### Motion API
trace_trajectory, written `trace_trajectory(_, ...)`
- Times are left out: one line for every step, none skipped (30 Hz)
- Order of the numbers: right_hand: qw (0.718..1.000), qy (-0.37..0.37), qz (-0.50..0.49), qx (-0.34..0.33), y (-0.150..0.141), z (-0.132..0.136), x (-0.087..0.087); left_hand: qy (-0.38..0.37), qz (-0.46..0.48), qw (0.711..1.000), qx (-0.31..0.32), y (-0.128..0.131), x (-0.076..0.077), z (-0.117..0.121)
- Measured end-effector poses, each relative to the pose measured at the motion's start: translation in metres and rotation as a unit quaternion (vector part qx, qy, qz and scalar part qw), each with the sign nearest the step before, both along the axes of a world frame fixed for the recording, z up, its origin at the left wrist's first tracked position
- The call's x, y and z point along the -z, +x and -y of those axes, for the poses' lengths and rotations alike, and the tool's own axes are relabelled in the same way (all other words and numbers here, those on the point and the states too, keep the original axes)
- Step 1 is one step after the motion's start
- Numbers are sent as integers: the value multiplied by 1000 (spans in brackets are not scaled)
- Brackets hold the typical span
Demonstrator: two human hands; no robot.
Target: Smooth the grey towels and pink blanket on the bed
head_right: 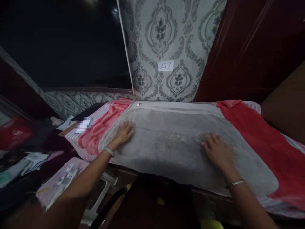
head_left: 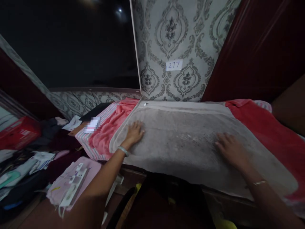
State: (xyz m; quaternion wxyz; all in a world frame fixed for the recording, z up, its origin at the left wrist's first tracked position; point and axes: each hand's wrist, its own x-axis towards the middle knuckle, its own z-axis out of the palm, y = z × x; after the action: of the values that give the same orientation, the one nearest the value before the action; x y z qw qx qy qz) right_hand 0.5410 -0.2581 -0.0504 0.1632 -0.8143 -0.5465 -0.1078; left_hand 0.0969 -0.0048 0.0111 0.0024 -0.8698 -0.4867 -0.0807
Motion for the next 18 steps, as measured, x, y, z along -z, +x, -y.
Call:
trace_trajectory(1000, -11, 3, -22, -16, -17, 2, -13, -3, 999, 38, 13, 1, -3)
trace_trajectory(999, -25, 7, -35, -31, -30, 5, -25, -11, 998, 63, 23, 4, -7)
trace_trajectory(998, -41, 11, -47, -42, -39, 8, -35, -21, 996, 79, 30, 6, -12)
trace_trajectory(997, -55, 16, -53, -50, -44, 13, -43, -28, 995, 84, 33, 9, -18)
trace_trajectory(996, -66, 20, -56, -54, -47, 18, -45, -33, 995, 77, 33, 12, -26)
trace_trajectory(995, -74, 24, -58, -55, -47, 22, -43, -35, 997, 61, 31, 15, -35)
trace_trajectory(995, -79, 26, -61, -55, -45, 26, -38, -34, 998, 41, 26, 16, -44)
trace_trajectory(994, -81, 27, -64, -53, -44, 29, -30, -33, 999, 19, 21, 18, -54)
trace_trajectory(994, -82, 28, -65, -52, -42, 32, -24, -34, 999, -1, 16, 18, -65)
trace_trajectory(994, -80, 29, -65, -50, -41, 34, -18, -38, 999, -19, 11, 19, -75)
trace_trajectory(994, -78, 30, -64, -48, -40, 35, -11, -42, 999, -31, 8, 19, -84)
trace_trajectory(994, -76, 32, -65, -47, -41, 36, -2, -45, 998, -37, 7, 19, -93)
trace_trajectory(994, -74, 33, -67, -45, -43, 37, 12, -45, 998, -37, 6, 19, -101)
trace_trajectory(994, -72, 33, -69, -41, -46, 37, 28, -43, 998, -30, 7, 20, -109)
trace_trajectory(994, -72, 32, -72, -35, -50, 36, 44, -40, 998, -16, 9, 20, -116)
trace_trajectory(994, -74, 29, -74, -27, -55, 35, 55, -37, 998, 2, 12, 20, -123)
trace_trajectory(994, -76, 26, -70, -16, -61, 34, 57, -35, 998, 16, 15, 20, -130)
trace_trajectory(995, -77, 23, -59, -2, -68, 32, 52, -35, 998, 25, 19, 19, -138)
